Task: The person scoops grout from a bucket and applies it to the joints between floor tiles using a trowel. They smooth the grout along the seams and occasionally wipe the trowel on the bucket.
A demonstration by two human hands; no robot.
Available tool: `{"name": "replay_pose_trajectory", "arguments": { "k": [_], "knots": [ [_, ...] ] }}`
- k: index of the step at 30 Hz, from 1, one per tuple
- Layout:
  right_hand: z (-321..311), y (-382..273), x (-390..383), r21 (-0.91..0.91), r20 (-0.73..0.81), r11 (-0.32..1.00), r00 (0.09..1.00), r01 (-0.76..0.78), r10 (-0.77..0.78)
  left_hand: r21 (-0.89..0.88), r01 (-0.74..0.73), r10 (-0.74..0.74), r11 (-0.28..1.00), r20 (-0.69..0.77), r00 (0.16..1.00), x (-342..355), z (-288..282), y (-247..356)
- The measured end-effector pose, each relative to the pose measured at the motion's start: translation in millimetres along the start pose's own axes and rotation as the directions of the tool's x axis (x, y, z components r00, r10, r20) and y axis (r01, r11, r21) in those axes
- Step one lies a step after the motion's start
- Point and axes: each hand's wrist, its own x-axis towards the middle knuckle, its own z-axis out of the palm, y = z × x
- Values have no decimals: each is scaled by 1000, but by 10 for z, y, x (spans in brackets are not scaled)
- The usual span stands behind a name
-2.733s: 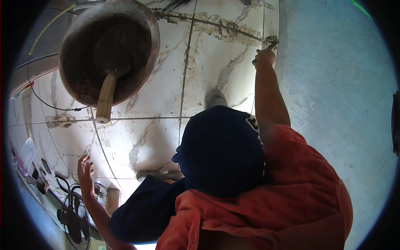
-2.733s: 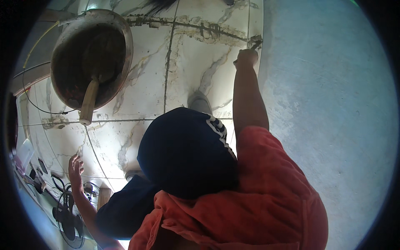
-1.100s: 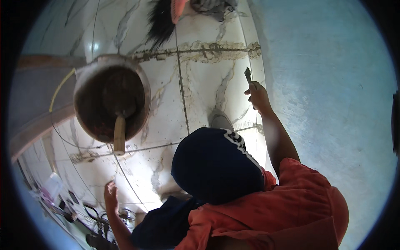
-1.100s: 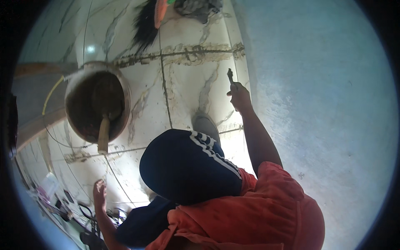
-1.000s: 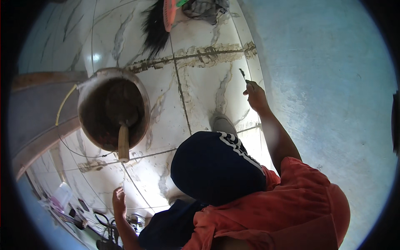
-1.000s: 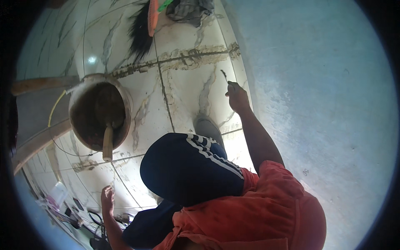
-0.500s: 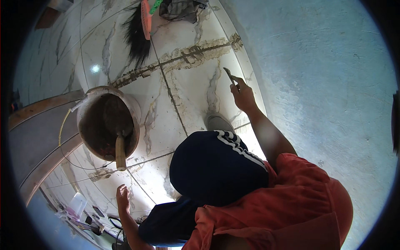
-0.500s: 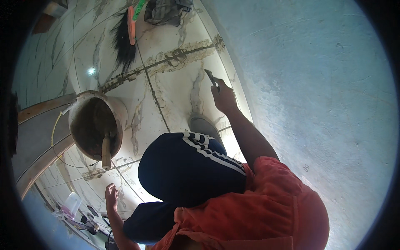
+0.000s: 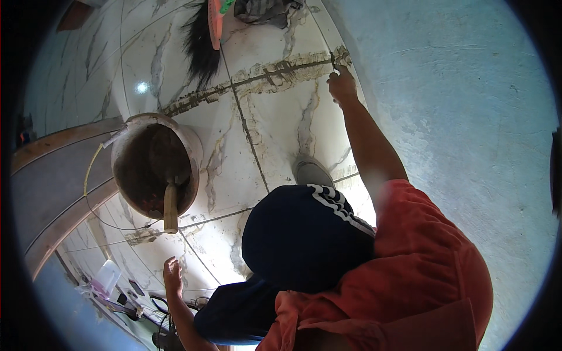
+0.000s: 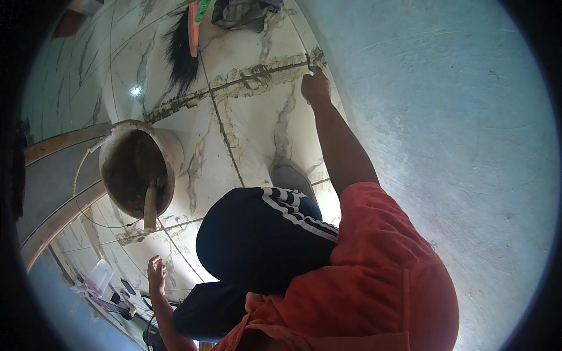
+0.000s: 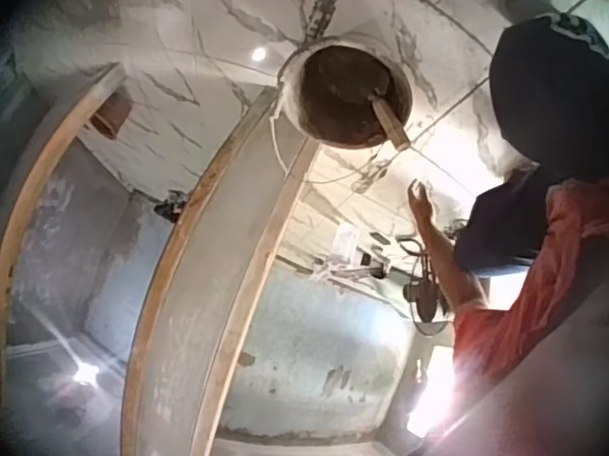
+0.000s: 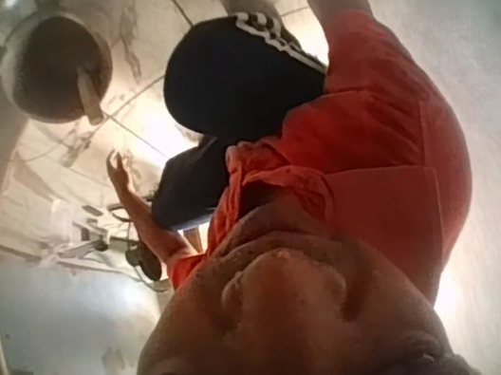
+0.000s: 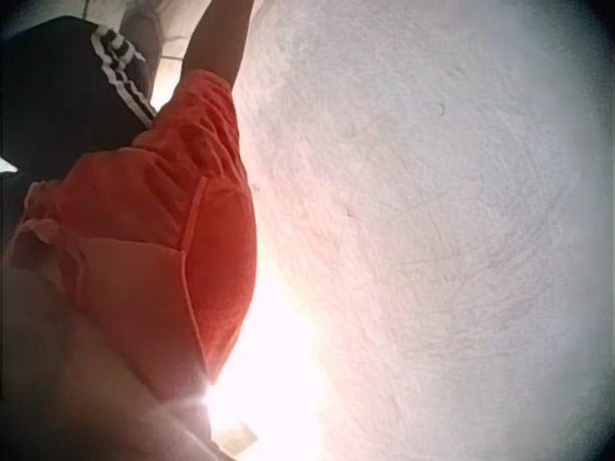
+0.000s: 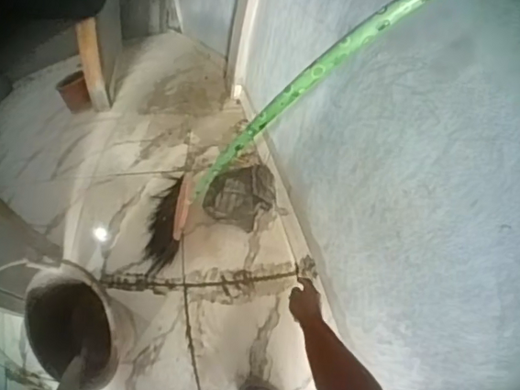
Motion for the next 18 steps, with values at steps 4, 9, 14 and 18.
{"name": "replay_pose_trajectory", "arguments": {
  "k": [4, 9, 14, 18],
  "knots": [
    [39, 0, 101, 174, 30, 983, 998, -55, 51, -9, 20, -20, 1000, 6, 1000, -38, 4, 2],
    [16, 124, -8, 403, -45, 909, 990, -101, 130, -23, -19, 19, 1000, 13, 1000, 13, 13, -46],
    [3, 174, -519, 369, -59, 923, 988, -114, 145, -18, -68, 68, 998, 6, 998, 110, -40, -209],
    [7, 131, -304, 323, -85, 946, 996, 17, 11, -22, -60, 61, 998, 20, 998, 133, -16, -114]
  ]
}}
